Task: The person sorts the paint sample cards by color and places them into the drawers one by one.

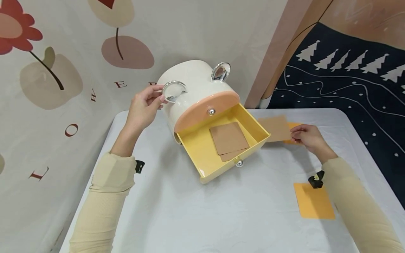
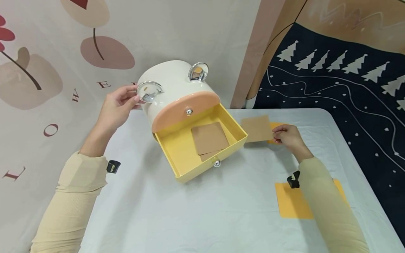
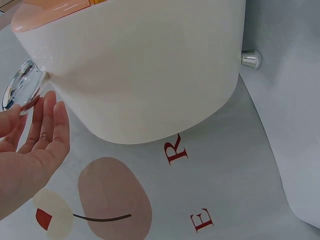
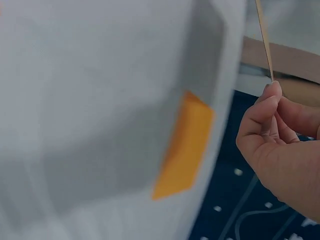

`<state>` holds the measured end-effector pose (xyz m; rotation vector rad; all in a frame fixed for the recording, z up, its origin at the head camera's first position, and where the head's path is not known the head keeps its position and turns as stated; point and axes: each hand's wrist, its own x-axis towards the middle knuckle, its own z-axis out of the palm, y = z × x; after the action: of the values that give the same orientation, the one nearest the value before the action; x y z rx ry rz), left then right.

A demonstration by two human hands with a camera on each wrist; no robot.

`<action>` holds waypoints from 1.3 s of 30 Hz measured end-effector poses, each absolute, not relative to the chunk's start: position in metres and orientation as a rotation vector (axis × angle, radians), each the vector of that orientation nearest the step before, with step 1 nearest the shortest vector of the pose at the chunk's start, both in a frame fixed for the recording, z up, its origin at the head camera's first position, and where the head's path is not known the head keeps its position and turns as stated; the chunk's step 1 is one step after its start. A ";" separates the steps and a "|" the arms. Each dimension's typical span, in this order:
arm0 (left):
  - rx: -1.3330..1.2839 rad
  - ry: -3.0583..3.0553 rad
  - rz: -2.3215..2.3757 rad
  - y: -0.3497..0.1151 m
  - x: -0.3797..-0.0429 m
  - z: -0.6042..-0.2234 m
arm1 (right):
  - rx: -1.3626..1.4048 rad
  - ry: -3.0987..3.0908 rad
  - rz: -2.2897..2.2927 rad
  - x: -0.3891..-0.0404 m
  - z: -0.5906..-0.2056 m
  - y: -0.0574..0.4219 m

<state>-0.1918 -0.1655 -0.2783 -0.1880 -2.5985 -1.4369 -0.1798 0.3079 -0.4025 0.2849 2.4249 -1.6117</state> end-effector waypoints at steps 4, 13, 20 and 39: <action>-0.189 -2.599 -1.432 -0.166 -0.192 -0.278 | 0.278 2.471 -1.649 -0.180 -0.379 0.315; -0.173 -2.610 -1.437 -0.166 -0.192 -0.277 | 0.161 2.519 -1.806 -0.177 -0.320 0.309; -0.170 -2.617 -1.422 -0.166 -0.190 -0.277 | 0.029 2.464 -1.812 -0.176 -0.295 0.273; -0.176 -2.609 -1.445 -0.166 -0.191 -0.278 | -0.107 2.339 -1.579 -0.170 -0.313 0.206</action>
<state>-0.1909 -0.1659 -0.2776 -0.1758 -2.6094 -1.4448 -0.1699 0.2059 -0.3130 -0.1075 2.3395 -1.5795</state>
